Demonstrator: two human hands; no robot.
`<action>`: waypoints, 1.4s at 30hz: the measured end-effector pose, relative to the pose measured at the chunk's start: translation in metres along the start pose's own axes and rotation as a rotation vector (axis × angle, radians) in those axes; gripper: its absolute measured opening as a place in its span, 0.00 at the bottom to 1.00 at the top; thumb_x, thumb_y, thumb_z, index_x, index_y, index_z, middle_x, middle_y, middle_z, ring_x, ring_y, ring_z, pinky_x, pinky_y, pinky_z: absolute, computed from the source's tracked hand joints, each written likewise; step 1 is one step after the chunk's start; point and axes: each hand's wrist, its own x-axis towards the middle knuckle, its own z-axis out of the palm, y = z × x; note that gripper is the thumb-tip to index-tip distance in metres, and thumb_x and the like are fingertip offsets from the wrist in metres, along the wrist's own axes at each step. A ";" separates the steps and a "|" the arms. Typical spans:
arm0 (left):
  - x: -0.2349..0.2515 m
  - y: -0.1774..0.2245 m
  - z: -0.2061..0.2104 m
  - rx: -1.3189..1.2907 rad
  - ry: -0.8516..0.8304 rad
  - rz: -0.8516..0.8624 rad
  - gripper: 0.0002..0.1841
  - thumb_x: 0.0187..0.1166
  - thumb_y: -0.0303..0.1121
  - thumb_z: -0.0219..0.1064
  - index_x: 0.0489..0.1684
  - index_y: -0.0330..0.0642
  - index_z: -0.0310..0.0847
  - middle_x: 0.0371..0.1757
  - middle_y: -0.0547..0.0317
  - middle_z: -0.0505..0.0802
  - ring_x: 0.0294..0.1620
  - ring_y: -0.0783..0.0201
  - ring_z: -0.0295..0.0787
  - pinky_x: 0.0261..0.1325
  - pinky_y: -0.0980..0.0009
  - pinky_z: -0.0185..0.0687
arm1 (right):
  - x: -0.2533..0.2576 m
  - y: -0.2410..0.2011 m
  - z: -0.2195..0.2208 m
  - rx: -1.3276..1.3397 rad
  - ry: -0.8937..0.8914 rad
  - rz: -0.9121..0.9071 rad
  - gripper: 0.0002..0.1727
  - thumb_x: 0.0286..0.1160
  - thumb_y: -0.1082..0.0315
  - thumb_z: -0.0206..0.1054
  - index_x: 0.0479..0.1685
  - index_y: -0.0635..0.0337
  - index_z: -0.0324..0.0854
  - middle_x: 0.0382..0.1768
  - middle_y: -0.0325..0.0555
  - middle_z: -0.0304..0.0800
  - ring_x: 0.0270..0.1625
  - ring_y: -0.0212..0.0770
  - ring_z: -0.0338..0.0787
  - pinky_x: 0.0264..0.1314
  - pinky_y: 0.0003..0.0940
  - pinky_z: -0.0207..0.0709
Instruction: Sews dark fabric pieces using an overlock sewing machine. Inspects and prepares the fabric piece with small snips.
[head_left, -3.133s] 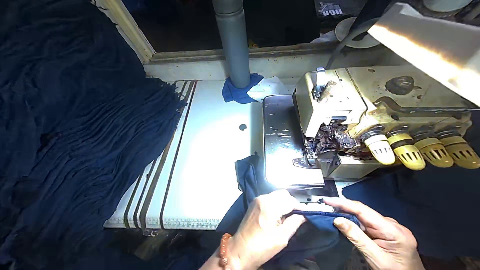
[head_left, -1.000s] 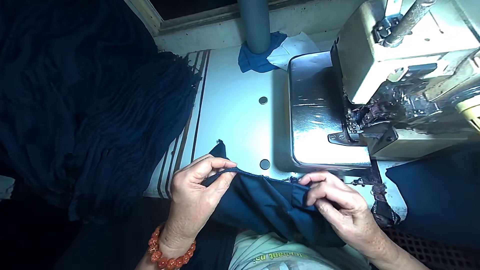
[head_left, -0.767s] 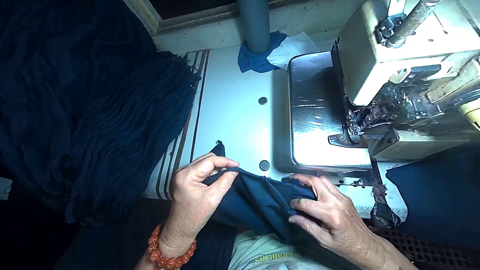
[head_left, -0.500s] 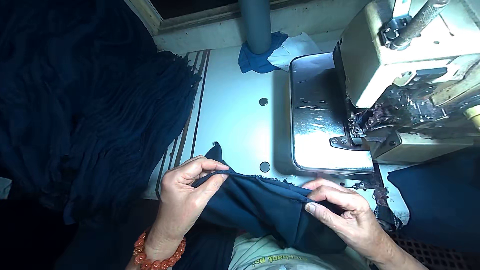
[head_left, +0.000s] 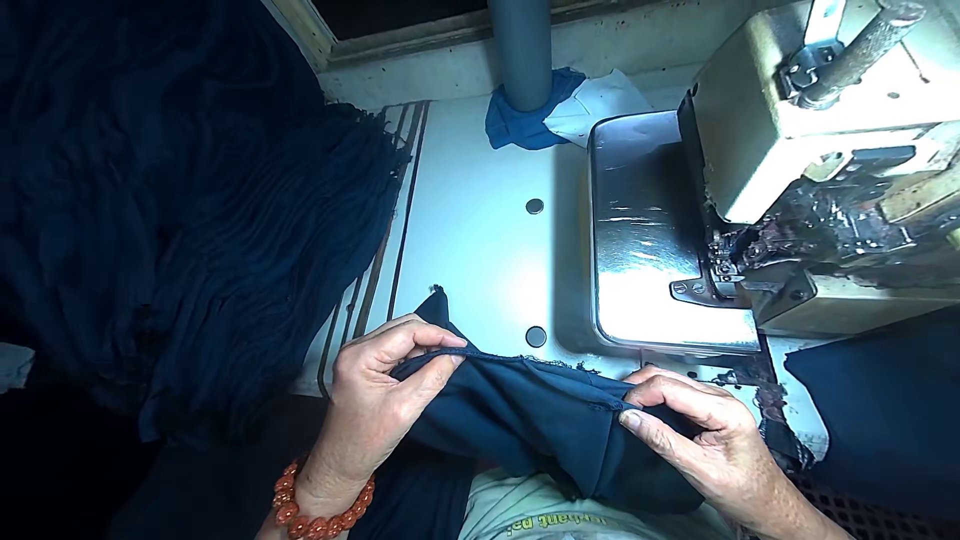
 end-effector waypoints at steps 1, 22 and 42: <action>0.000 -0.001 0.000 -0.003 -0.004 0.007 0.05 0.66 0.30 0.73 0.34 0.50 0.94 0.37 0.73 0.93 0.40 0.77 0.91 0.46 0.84 0.88 | 0.000 0.001 0.000 0.000 0.010 0.004 0.08 0.78 0.62 0.69 0.35 0.53 0.89 0.39 0.33 0.93 0.48 0.22 0.90 0.52 0.15 0.82; 0.005 -0.002 0.030 0.083 -0.096 0.086 0.03 0.69 0.32 0.73 0.33 0.49 0.93 0.35 0.74 0.92 0.39 0.81 0.89 0.44 0.87 0.86 | -0.018 0.007 -0.010 -0.159 0.172 0.116 0.09 0.75 0.57 0.70 0.32 0.49 0.91 0.46 0.33 0.94 0.54 0.24 0.91 0.55 0.18 0.85; -0.002 0.003 0.025 0.101 -0.110 0.116 0.05 0.68 0.33 0.71 0.34 0.46 0.93 0.35 0.74 0.93 0.39 0.82 0.89 0.45 0.86 0.86 | -0.167 0.044 -0.039 -0.421 0.507 0.881 0.24 0.72 0.67 0.70 0.62 0.76 0.79 0.36 0.54 0.86 0.29 0.38 0.81 0.37 0.39 0.79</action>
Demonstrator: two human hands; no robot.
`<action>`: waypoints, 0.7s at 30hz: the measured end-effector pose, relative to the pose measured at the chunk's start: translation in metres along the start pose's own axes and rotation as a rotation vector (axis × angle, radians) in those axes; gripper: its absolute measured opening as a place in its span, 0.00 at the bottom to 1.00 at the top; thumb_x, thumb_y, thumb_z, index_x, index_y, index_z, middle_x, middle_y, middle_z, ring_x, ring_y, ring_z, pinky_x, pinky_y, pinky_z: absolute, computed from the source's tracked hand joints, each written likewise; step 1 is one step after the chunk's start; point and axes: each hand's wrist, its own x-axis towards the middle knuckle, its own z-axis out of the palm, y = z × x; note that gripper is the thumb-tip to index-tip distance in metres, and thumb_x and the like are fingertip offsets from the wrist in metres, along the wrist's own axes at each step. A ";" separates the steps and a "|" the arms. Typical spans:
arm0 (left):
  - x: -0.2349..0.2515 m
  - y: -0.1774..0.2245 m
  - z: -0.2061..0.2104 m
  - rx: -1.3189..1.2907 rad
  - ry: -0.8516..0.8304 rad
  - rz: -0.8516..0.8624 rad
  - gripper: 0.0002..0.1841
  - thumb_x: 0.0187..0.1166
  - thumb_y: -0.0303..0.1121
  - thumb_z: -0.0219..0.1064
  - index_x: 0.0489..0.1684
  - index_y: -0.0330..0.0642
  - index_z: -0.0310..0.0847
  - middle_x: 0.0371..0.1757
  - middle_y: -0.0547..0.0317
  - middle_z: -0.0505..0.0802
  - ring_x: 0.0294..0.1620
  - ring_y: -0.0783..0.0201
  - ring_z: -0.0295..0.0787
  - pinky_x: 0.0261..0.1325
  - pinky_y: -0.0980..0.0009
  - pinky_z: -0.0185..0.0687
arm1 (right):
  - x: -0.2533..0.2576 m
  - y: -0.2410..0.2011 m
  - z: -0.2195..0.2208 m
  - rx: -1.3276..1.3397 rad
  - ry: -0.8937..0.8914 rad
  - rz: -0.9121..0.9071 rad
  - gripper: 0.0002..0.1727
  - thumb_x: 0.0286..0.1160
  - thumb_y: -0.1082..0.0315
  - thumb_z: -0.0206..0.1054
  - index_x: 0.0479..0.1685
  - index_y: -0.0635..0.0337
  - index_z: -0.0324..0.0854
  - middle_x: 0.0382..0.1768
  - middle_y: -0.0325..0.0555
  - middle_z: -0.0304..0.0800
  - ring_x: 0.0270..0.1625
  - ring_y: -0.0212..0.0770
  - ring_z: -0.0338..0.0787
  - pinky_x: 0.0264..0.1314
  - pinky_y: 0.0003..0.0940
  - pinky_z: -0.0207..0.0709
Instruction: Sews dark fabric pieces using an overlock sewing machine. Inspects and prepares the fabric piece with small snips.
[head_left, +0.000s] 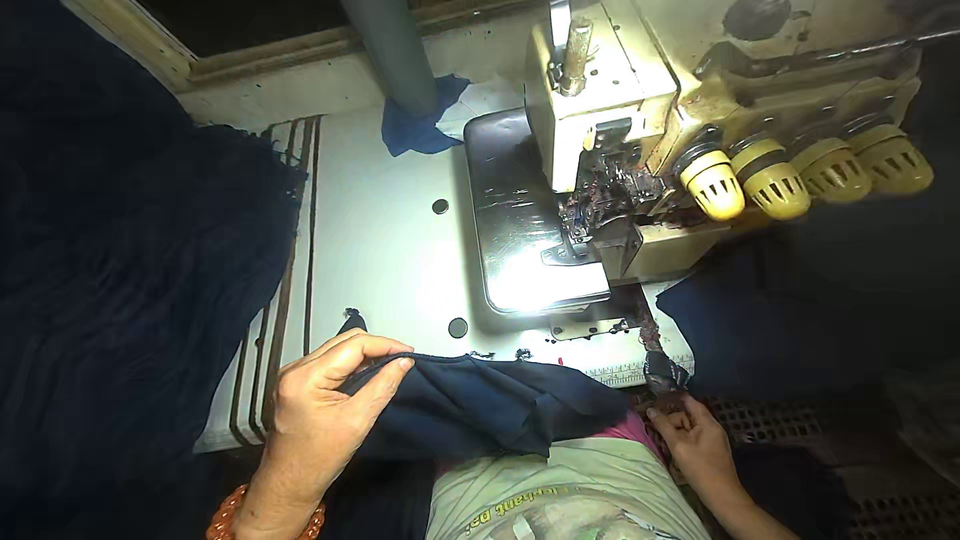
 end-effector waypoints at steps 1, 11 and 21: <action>-0.001 0.001 0.000 0.001 0.001 0.000 0.05 0.68 0.33 0.71 0.34 0.46 0.93 0.36 0.74 0.93 0.39 0.82 0.90 0.46 0.86 0.87 | 0.004 -0.003 0.003 -0.001 0.020 0.008 0.24 0.71 0.68 0.70 0.62 0.77 0.79 0.38 0.56 0.85 0.33 0.40 0.82 0.41 0.40 0.78; -0.004 0.006 -0.001 0.008 -0.002 0.007 0.04 0.68 0.31 0.72 0.34 0.46 0.93 0.37 0.74 0.93 0.40 0.82 0.89 0.46 0.87 0.86 | 0.017 -0.015 0.006 -0.070 0.045 -0.077 0.12 0.72 0.74 0.70 0.47 0.77 0.88 0.43 0.70 0.92 0.50 0.62 0.91 0.60 0.63 0.78; 0.000 0.004 0.003 -0.004 -0.009 -0.005 0.04 0.68 0.30 0.72 0.33 0.45 0.92 0.35 0.73 0.92 0.39 0.83 0.88 0.43 0.88 0.85 | 0.017 -0.009 0.012 -0.098 0.079 -0.141 0.13 0.70 0.73 0.70 0.45 0.78 0.87 0.37 0.67 0.92 0.42 0.59 0.92 0.51 0.60 0.81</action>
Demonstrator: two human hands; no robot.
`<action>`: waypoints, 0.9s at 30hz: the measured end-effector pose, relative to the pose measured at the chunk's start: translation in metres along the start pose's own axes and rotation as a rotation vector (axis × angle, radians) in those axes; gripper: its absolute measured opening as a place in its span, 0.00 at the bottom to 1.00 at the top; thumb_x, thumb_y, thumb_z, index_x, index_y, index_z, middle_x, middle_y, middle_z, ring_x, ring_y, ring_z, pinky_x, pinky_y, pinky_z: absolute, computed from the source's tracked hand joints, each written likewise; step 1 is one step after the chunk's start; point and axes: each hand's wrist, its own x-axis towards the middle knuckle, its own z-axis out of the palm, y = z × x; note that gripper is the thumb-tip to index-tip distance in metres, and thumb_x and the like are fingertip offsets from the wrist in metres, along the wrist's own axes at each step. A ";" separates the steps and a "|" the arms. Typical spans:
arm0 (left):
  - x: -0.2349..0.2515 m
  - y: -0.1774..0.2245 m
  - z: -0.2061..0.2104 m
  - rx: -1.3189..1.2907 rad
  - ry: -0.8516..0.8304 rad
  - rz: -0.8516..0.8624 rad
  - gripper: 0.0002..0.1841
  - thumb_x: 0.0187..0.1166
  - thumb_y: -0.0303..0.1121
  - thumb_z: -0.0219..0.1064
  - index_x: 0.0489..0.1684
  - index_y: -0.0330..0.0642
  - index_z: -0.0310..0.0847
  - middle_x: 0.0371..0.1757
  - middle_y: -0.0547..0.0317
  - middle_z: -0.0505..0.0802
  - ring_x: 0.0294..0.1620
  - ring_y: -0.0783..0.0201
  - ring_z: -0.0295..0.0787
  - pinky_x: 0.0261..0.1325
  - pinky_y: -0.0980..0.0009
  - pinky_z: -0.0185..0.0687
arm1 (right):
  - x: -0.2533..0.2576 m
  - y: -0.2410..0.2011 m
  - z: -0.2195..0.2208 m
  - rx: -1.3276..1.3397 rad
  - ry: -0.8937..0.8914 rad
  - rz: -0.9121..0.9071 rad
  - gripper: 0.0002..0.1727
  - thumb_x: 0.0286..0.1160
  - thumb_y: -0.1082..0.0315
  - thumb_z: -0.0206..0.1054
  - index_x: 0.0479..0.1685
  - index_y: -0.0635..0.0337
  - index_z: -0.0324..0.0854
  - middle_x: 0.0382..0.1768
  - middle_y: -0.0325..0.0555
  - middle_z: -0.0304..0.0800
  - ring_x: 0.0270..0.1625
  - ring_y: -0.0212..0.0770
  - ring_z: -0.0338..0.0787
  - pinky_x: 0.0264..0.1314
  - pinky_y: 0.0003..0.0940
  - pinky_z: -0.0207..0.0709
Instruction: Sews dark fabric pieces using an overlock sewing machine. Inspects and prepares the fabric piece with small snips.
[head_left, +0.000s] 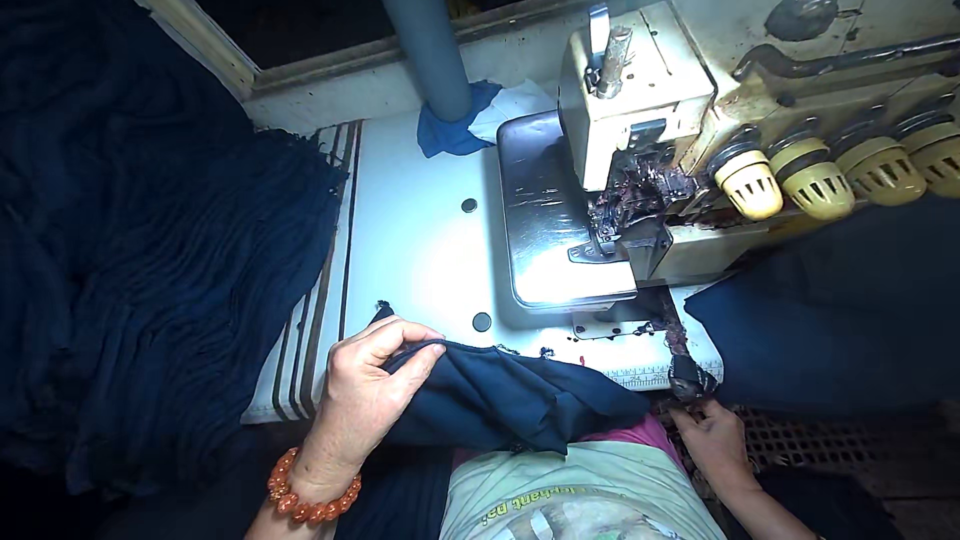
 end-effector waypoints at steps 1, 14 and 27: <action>0.000 0.000 0.000 0.001 -0.003 -0.003 0.04 0.68 0.30 0.72 0.33 0.45 0.93 0.36 0.73 0.93 0.39 0.83 0.88 0.44 0.88 0.85 | 0.001 -0.001 0.000 -0.012 0.003 0.001 0.12 0.70 0.73 0.70 0.43 0.78 0.88 0.36 0.68 0.91 0.41 0.60 0.92 0.50 0.62 0.80; 0.004 -0.004 0.001 -0.012 -0.019 -0.032 0.04 0.67 0.29 0.72 0.34 0.45 0.92 0.35 0.73 0.92 0.39 0.83 0.88 0.43 0.88 0.85 | 0.006 -0.001 -0.005 -0.073 -0.056 0.005 0.18 0.66 0.73 0.73 0.49 0.82 0.85 0.43 0.76 0.90 0.51 0.73 0.89 0.59 0.73 0.75; 0.005 -0.007 0.001 -0.012 -0.025 -0.021 0.04 0.67 0.28 0.72 0.35 0.44 0.92 0.37 0.71 0.93 0.40 0.82 0.89 0.45 0.87 0.85 | 0.009 0.023 -0.004 0.224 -0.234 0.193 0.18 0.69 0.70 0.75 0.54 0.73 0.83 0.43 0.51 0.93 0.43 0.31 0.92 0.51 0.29 0.86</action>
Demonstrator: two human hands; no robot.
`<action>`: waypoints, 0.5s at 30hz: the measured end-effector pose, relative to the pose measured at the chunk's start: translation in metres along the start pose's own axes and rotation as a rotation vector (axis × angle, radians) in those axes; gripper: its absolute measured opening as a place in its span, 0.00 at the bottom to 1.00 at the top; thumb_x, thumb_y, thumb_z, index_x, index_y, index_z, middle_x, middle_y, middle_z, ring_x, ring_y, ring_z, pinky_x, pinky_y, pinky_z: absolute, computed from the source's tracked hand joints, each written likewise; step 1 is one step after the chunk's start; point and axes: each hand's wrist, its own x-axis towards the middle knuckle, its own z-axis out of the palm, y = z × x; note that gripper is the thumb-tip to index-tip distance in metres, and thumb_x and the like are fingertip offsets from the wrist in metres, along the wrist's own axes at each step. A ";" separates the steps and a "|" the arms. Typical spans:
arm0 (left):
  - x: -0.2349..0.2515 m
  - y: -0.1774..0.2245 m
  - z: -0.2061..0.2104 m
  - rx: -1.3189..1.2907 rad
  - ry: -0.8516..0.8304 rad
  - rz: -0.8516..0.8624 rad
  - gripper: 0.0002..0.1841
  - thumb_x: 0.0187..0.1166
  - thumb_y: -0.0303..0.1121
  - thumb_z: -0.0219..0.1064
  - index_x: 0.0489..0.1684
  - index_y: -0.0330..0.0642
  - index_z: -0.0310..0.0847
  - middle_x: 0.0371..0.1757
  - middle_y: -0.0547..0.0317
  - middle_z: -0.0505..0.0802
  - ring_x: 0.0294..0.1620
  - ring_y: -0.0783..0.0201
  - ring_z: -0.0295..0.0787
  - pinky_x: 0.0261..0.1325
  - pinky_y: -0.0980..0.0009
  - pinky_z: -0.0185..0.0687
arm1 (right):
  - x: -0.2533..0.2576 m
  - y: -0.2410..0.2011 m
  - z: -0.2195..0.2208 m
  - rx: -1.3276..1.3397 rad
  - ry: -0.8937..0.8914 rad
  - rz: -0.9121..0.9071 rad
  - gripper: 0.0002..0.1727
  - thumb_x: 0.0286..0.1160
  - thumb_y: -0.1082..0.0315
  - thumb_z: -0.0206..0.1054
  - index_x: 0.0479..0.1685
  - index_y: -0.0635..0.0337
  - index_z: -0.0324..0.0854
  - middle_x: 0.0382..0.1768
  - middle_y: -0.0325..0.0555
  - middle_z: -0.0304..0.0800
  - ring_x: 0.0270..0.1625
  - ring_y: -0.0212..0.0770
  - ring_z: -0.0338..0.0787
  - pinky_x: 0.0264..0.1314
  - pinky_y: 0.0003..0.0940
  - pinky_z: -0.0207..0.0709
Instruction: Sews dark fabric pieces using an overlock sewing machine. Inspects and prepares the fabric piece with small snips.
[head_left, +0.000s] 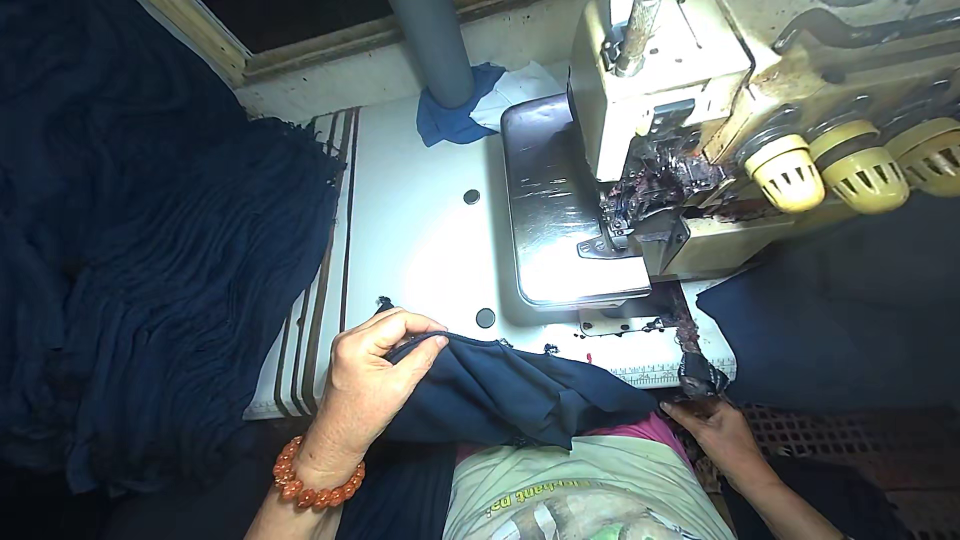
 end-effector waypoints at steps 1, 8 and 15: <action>0.000 0.000 0.000 0.001 -0.002 0.003 0.04 0.67 0.28 0.72 0.35 0.44 0.92 0.37 0.71 0.93 0.40 0.82 0.89 0.46 0.87 0.86 | -0.001 0.000 0.000 0.021 0.002 0.014 0.17 0.74 0.69 0.72 0.55 0.74 0.83 0.43 0.51 0.92 0.42 0.31 0.92 0.50 0.29 0.87; 0.000 0.000 0.001 -0.005 -0.001 -0.004 0.05 0.66 0.27 0.72 0.35 0.43 0.92 0.37 0.71 0.93 0.40 0.82 0.89 0.46 0.87 0.86 | -0.002 -0.004 0.008 -0.127 0.083 -0.075 0.16 0.79 0.70 0.65 0.53 0.78 0.84 0.42 0.60 0.91 0.43 0.40 0.90 0.53 0.40 0.83; 0.002 0.001 0.001 0.005 -0.001 -0.015 0.04 0.67 0.28 0.71 0.34 0.44 0.92 0.36 0.73 0.93 0.39 0.84 0.88 0.44 0.89 0.84 | 0.001 -0.004 0.013 -0.227 0.115 -0.156 0.14 0.76 0.73 0.64 0.47 0.81 0.85 0.40 0.70 0.91 0.46 0.60 0.92 0.56 0.60 0.81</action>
